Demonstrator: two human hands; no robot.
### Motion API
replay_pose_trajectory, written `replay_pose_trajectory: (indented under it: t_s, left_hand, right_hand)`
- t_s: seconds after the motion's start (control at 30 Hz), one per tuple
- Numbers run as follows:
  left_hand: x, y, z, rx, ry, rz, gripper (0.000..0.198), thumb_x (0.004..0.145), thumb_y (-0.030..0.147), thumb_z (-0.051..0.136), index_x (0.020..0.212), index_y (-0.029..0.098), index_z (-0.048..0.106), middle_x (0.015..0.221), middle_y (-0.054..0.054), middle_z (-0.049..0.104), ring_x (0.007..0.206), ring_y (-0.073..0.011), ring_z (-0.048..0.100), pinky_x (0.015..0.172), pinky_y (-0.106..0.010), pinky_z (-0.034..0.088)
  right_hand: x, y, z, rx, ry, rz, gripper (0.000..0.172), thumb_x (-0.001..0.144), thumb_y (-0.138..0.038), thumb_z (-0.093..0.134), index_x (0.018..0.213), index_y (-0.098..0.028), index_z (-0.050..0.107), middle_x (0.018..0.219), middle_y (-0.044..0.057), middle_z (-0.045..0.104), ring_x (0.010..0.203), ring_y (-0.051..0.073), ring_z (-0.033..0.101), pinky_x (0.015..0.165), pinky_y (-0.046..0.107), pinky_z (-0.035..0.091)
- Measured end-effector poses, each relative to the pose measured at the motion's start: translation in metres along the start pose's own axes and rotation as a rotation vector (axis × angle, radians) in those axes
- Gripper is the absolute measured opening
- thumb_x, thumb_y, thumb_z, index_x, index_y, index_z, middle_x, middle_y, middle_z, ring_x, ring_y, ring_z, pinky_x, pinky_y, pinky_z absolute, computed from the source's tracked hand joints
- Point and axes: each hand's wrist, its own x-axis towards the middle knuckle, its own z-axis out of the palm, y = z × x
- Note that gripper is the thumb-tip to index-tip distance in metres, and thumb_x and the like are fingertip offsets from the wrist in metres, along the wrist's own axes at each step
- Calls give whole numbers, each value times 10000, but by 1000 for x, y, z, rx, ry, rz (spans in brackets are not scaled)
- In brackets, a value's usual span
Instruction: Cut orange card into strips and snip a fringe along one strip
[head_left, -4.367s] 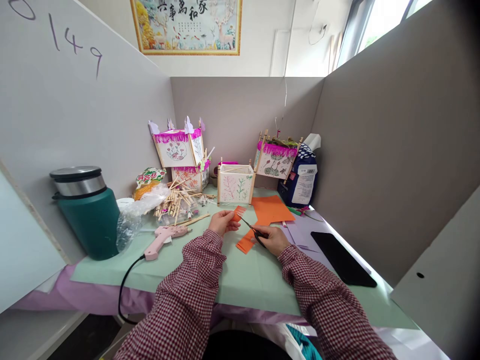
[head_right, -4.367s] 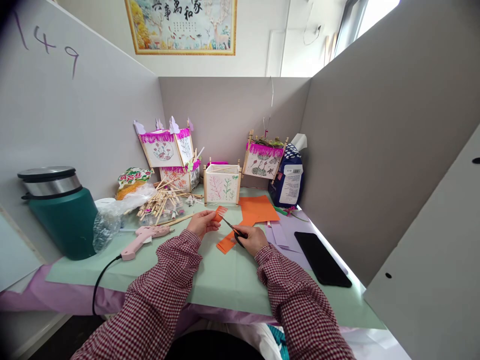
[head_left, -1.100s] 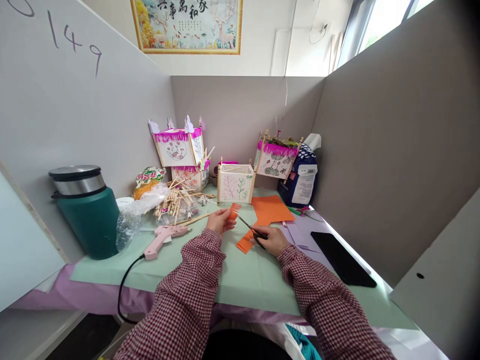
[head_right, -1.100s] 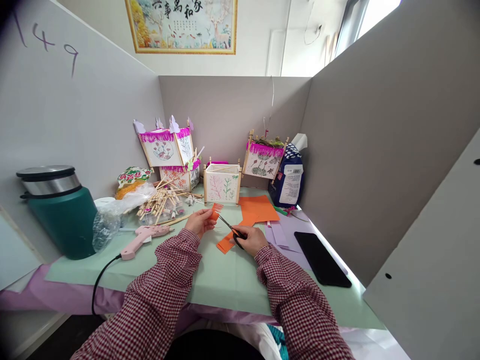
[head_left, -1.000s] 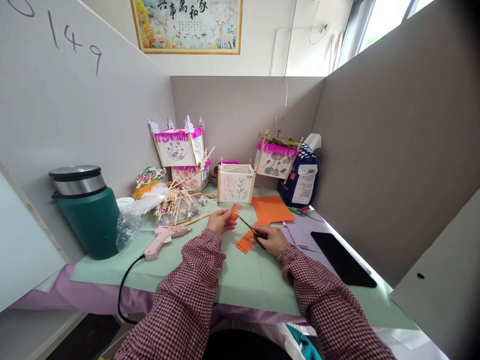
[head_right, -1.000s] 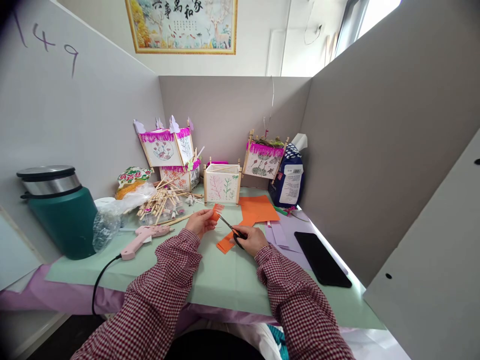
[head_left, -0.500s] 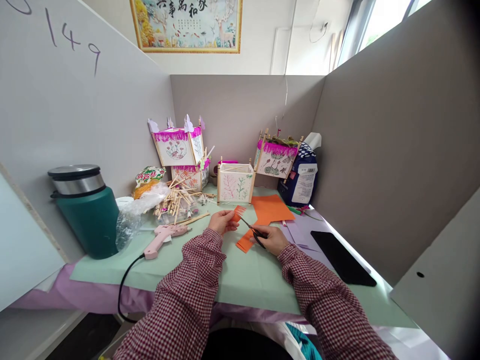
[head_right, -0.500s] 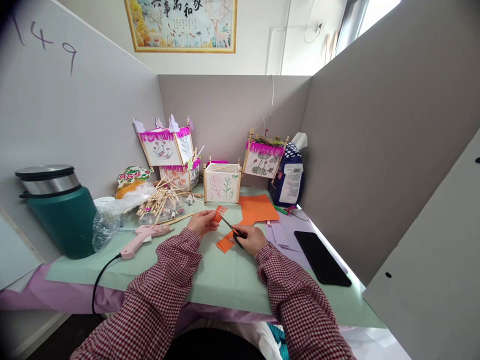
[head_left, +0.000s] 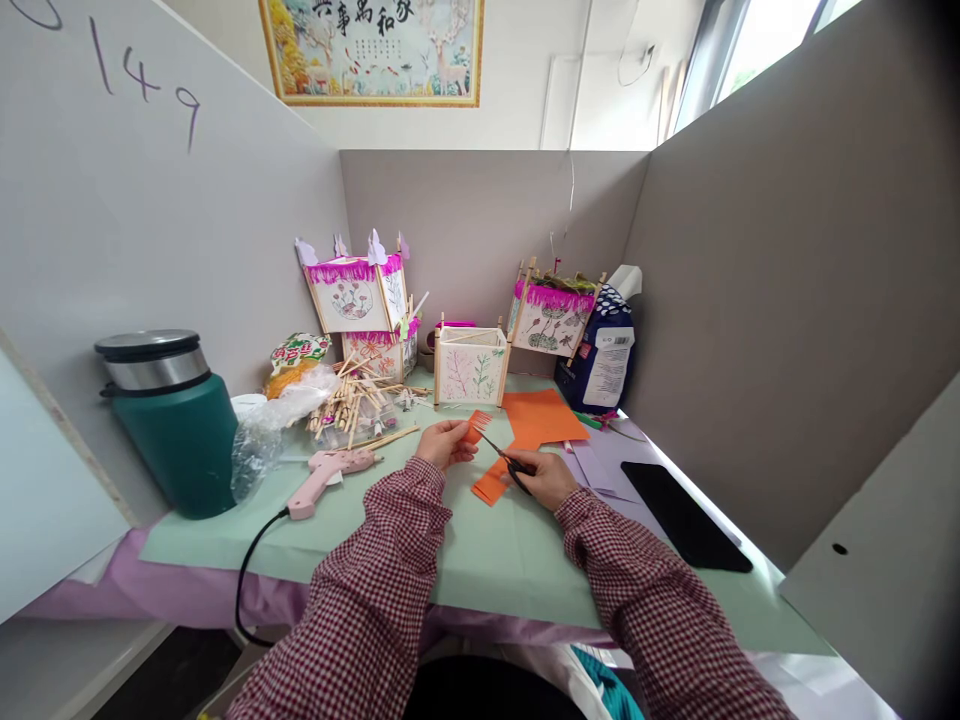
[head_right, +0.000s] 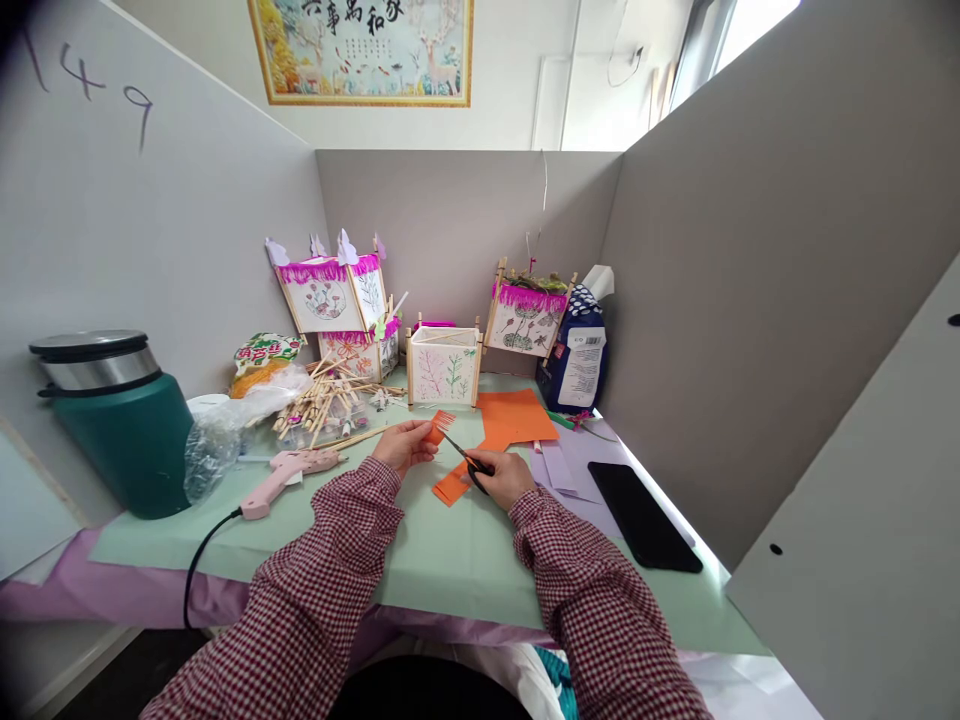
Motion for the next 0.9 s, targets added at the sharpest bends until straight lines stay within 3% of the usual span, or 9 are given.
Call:
replay_pose_trajectory:
  t_s: [0.9]
  left_hand:
    - [-2,-1,1,31,-16,-2,122,719,195,649,729,118,554,553,-24,611,440,-105,577,437,-212,472]
  right_hand:
    - [0,-1,-1,21,-11,-12,409,641,-342,653,1040,-247,641,926,7,688,801,184,641,726,284,515]
